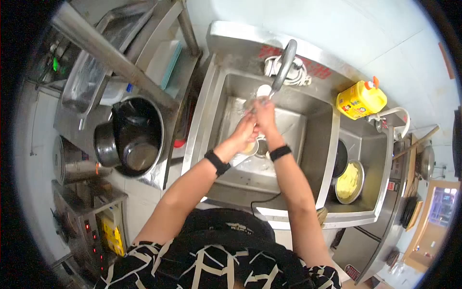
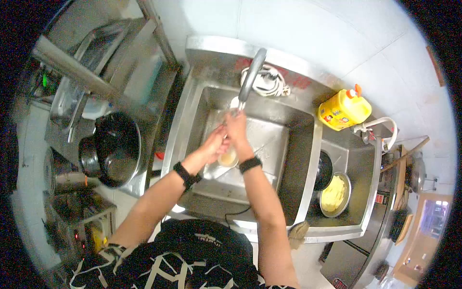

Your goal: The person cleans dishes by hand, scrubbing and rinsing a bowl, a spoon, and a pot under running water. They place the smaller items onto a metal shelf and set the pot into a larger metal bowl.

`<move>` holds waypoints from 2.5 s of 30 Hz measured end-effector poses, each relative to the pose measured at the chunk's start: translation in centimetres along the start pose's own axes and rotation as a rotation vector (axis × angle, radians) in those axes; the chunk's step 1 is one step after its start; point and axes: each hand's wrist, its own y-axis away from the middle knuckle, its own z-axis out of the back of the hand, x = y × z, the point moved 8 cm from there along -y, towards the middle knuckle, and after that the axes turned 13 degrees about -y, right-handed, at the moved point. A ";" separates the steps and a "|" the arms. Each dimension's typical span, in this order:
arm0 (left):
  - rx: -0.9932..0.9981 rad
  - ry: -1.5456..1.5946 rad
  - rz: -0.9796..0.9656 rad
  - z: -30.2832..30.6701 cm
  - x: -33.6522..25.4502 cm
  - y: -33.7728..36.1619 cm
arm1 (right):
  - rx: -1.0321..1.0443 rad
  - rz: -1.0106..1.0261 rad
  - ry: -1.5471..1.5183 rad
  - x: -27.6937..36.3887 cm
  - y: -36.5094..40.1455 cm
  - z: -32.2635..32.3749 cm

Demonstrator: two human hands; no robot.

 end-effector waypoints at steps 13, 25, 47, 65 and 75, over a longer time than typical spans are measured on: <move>0.386 0.805 0.512 -2.6 0.9 -2.5 | -0.246 -0.362 -0.763 -1.5 1.9 2.9; 0.154 -0.127 0.090 -0.6 1.4 -0.2 | -0.268 0.359 0.279 3.6 -0.3 4.9; -0.421 -0.842 -0.377 1.8 -3.1 -4.1 | -0.100 -0.477 -1.267 -1.7 1.5 0.9; -0.565 -0.462 -0.608 1.4 -2.5 -8.1 | -0.052 -0.294 -0.985 -2.3 1.7 1.5; 0.078 -0.093 0.153 -0.1 -0.2 -6.6 | -0.076 -0.325 -0.462 -3.9 4.3 2.9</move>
